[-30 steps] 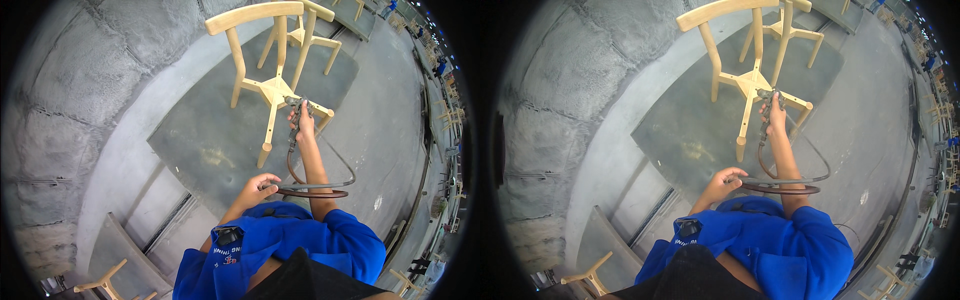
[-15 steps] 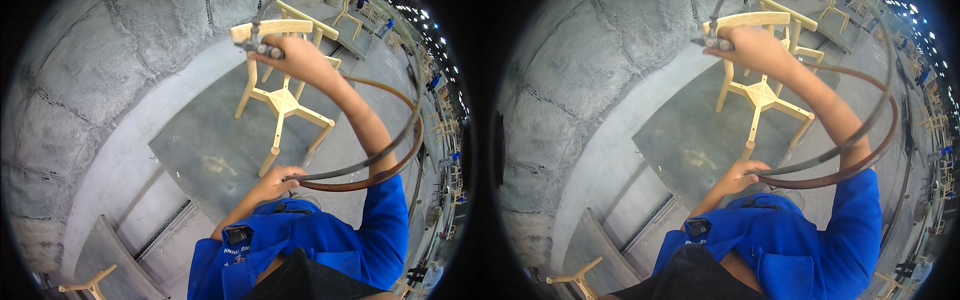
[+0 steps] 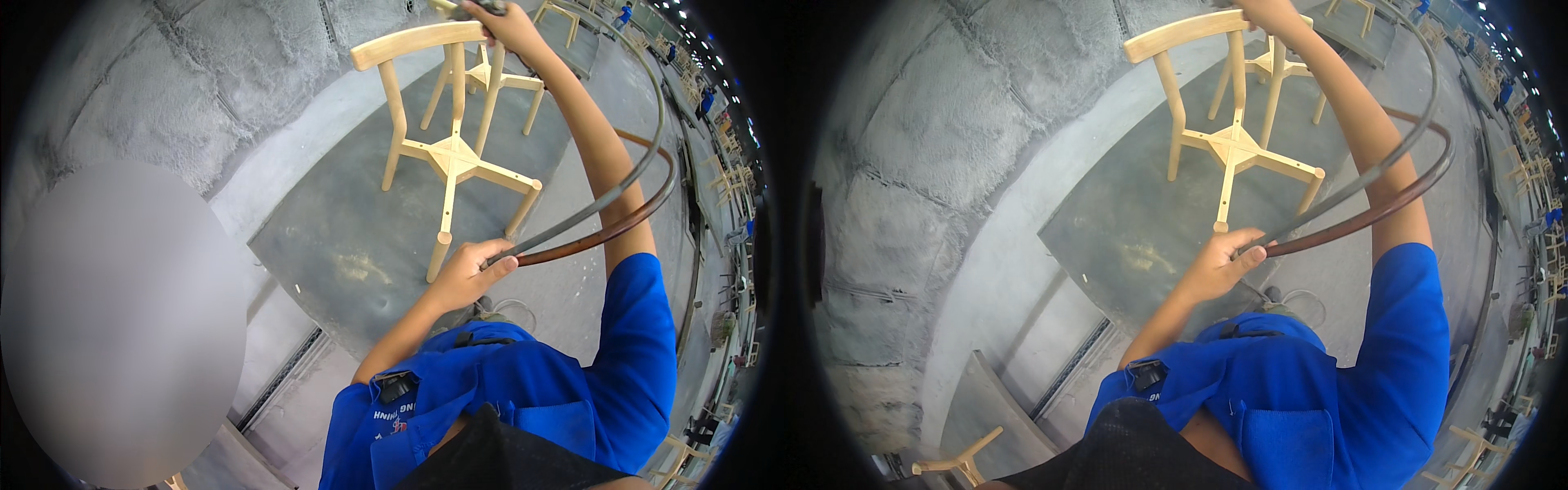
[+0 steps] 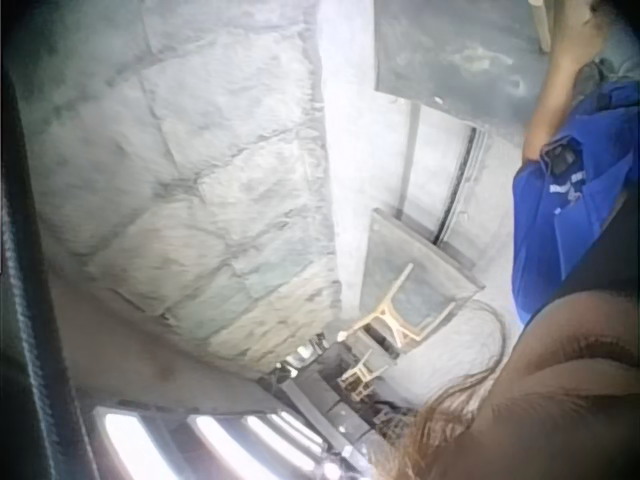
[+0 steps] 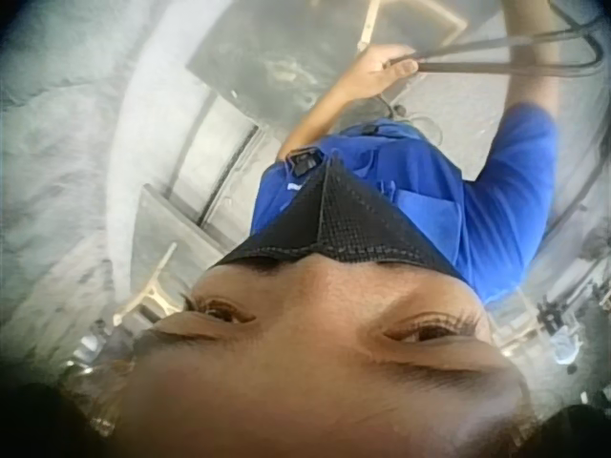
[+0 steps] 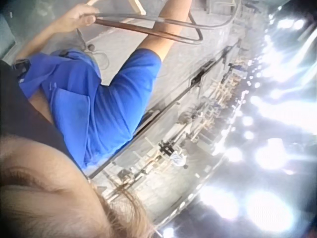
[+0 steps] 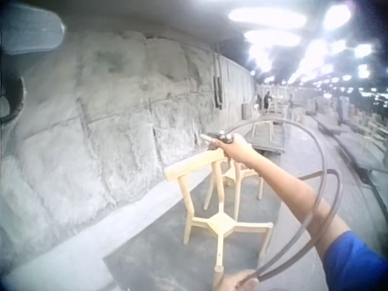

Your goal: The person uses a spray gun to apply finish to wooden chair frames on a factory floor. They move between chairs, spraying legs and backrests, and occasionally repositioning the chairs to access different sides.

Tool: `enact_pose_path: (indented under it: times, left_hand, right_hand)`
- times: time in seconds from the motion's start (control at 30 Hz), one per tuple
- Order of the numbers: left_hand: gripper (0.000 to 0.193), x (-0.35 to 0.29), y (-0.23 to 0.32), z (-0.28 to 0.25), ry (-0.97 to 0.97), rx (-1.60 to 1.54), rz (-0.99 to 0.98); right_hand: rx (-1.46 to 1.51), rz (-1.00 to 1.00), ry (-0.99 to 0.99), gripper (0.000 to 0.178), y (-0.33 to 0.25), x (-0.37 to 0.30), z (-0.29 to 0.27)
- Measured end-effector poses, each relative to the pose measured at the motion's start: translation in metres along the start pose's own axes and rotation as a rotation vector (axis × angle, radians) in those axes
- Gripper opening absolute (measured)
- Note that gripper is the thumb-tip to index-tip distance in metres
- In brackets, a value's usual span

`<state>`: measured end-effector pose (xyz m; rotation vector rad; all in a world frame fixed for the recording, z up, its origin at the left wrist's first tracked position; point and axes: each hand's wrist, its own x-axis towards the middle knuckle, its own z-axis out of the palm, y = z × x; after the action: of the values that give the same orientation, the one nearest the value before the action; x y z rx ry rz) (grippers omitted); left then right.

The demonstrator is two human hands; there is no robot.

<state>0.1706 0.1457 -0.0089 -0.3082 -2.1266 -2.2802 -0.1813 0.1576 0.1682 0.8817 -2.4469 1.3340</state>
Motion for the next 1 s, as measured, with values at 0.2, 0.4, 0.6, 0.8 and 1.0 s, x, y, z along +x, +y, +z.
enact_pose_path:
  times: [0.2, 0.4, 0.6, 0.8, 1.0]
  left_hand:
    - [0.037, 0.013, -0.019, 0.024, 0.090, -0.011, 0.114]
    - [0.038, 0.030, -0.034, 0.049, 0.026, 0.026, -0.055]
    - [0.035, 0.065, -0.058, 0.097, -0.134, 0.090, -0.260]
    - [0.034, 0.103, -0.087, 0.134, -0.218, 0.069, -0.275]
    - [0.037, 0.143, -0.100, 0.170, -0.123, 0.142, -0.358]
  right_hand:
    - [0.023, 0.117, 0.192, 0.052, 0.093, -0.004, -0.063]
    - [0.182, -0.040, 0.232, 0.048, 0.131, -0.062, -0.072]
    - [0.564, 0.282, -0.175, 0.045, 0.155, -0.140, -0.102]
    - [0.587, 0.351, 0.065, 0.055, 0.221, -0.132, -0.148]
    - [1.001, 0.491, 0.185, 0.073, 0.278, -0.127, -0.169]
